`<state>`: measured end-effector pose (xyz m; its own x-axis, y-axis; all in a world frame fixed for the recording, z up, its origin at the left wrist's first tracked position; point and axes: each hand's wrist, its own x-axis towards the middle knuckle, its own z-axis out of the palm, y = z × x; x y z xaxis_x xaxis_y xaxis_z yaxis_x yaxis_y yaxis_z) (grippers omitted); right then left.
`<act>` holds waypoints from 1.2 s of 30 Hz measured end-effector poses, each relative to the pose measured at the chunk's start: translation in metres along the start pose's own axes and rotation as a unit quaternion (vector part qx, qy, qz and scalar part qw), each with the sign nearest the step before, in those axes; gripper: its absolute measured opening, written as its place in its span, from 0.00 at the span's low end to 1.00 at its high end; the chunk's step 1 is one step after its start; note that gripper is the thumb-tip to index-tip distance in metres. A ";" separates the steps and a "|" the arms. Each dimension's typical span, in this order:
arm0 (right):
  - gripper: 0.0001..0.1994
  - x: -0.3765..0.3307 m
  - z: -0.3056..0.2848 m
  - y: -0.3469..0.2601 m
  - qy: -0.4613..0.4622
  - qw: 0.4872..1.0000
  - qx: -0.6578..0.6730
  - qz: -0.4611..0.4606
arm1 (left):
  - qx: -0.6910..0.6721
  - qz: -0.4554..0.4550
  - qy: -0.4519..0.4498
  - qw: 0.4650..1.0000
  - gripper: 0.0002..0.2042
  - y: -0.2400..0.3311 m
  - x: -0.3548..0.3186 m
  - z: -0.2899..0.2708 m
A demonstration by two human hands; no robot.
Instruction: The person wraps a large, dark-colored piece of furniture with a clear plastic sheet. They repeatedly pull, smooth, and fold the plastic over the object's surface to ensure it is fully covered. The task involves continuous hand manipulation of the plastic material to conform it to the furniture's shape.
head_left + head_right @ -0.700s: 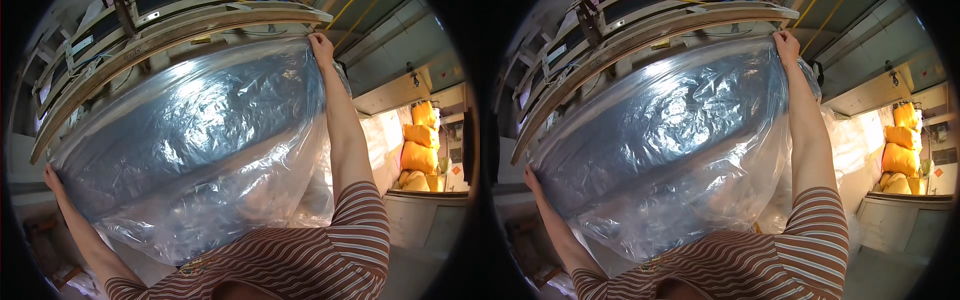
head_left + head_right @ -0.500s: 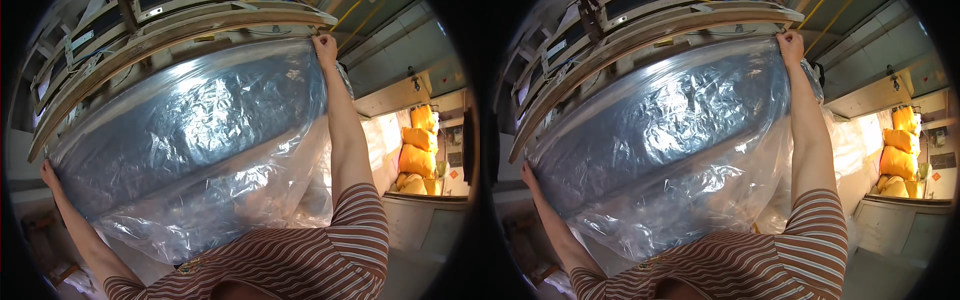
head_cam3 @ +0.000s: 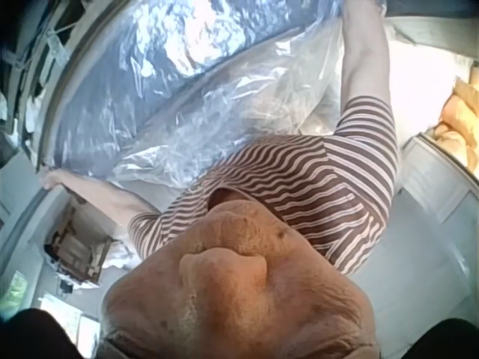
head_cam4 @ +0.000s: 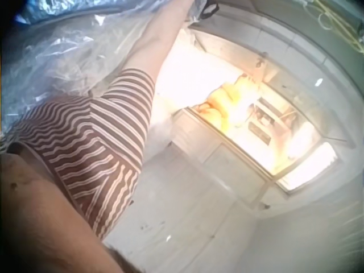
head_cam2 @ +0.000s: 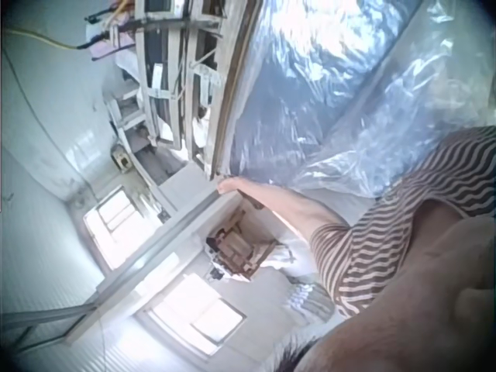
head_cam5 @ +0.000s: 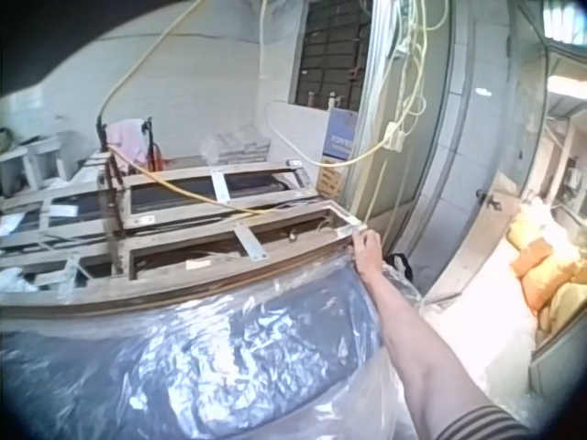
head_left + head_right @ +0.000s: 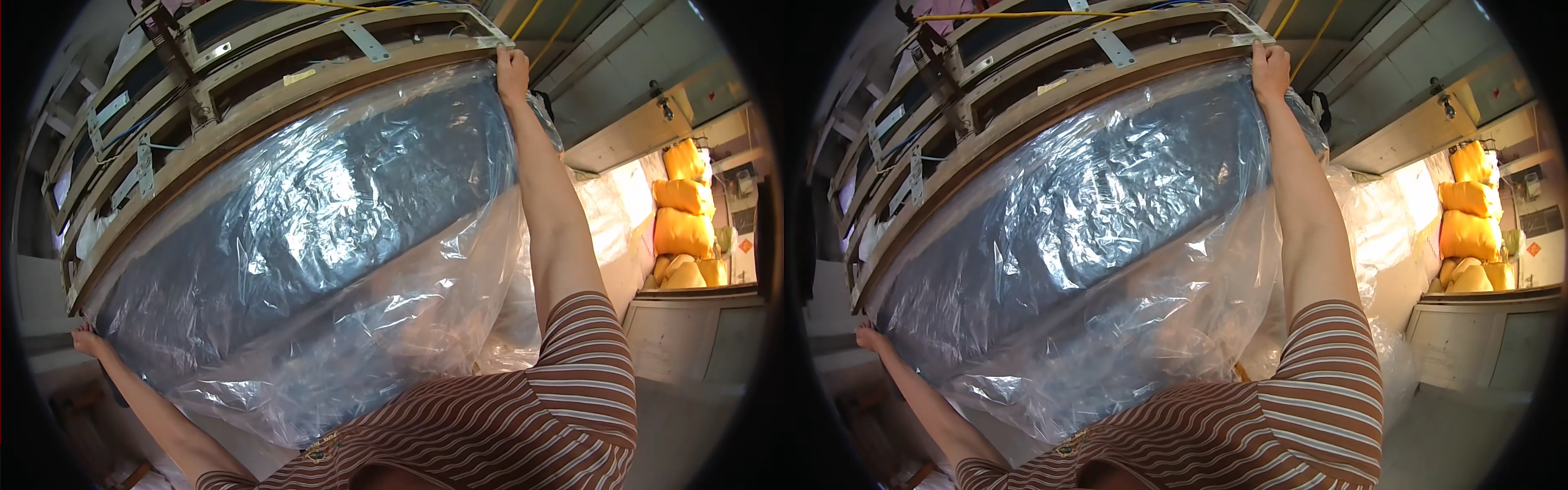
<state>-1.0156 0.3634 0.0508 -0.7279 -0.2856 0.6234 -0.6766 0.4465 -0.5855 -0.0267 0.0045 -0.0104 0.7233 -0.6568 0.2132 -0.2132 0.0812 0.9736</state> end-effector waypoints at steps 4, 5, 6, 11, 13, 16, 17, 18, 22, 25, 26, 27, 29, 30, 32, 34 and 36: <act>0.25 0.000 0.001 -0.006 -0.038 0.998 -0.043 0.015 | 0.342 0.154 -0.111 0.920 0.21 0.012 0.023 -0.017; 0.25 -0.004 -0.004 -0.011 -0.070 0.994 -0.086 0.019 | 0.364 0.187 -0.166 0.897 0.21 0.010 0.017 -0.013; 0.25 -0.009 -0.009 -0.021 -0.103 0.987 -0.124 0.022 | 0.384 0.219 -0.216 0.870 0.20 0.018 0.019 -0.017; 0.15 -0.038 -0.094 -0.038 -0.384 0.920 0.061 -0.049 | 0.136 0.031 -0.156 0.978 0.22 0.060 0.074 -0.096; 0.14 -0.061 -0.124 -0.063 -0.440 0.881 0.173 0.019 | 0.309 0.095 -0.153 0.934 0.22 0.081 0.077 -0.116; 0.14 -0.087 -0.155 -0.112 -0.480 0.830 0.284 0.033 | 0.548 0.316 -0.096 0.769 0.21 0.148 0.083 -0.158; 0.14 -0.092 -0.165 -0.126 -0.485 0.822 0.298 0.028 | 0.499 0.406 -0.085 0.761 0.21 0.158 0.066 -0.139; 0.14 -0.097 -0.179 -0.139 -0.491 0.819 0.294 0.027 | 0.425 0.471 -0.149 0.758 0.19 0.159 0.019 -0.090; 0.12 -0.123 -0.230 -0.185 -0.499 0.818 0.284 0.005 | 0.076 0.167 -0.556 0.811 0.21 0.300 -0.413 0.029; 0.10 -0.140 -0.253 -0.214 -0.526 0.787 0.324 0.001 | -0.083 0.435 -0.555 0.704 0.26 0.332 -0.539 0.043; 0.10 -0.147 -0.258 -0.223 -0.535 0.777 0.331 0.003 | -0.127 0.336 -0.605 0.710 0.23 0.342 -0.569 0.037; 0.09 -0.150 -0.257 -0.223 -0.519 0.779 0.346 -0.062 | -0.168 0.328 -0.633 0.681 0.18 0.344 -0.586 0.043; 0.07 -0.144 -0.264 -0.226 -0.501 0.796 0.308 -0.141 | -0.221 0.134 -0.733 0.629 0.09 0.322 -0.591 0.047; 0.07 -0.140 -0.267 -0.223 -0.491 0.804 0.288 -0.175 | -0.223 0.007 -0.761 0.609 0.06 0.314 -0.586 0.036; 0.06 -0.133 -0.270 -0.184 -0.355 0.874 0.003 -0.332 | -0.222 0.072 -0.694 0.681 0.04 0.299 -0.573 0.004; 0.08 -0.133 -0.246 -0.122 -0.276 0.882 -0.101 -0.368 | -0.167 0.112 -0.630 0.750 0.01 0.281 -0.535 -0.034; 0.09 -0.142 -0.234 -0.102 -0.191 0.908 -0.082 -0.363 | -0.113 0.108 -0.523 0.838 0.03 0.254 -0.463 -0.087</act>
<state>-0.8167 0.5565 0.1429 -0.1030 -0.8150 0.5703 -0.9909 0.1339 0.0124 -0.3582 0.3942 0.1454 -0.3116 -0.8973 0.3128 -0.0505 0.3443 0.9375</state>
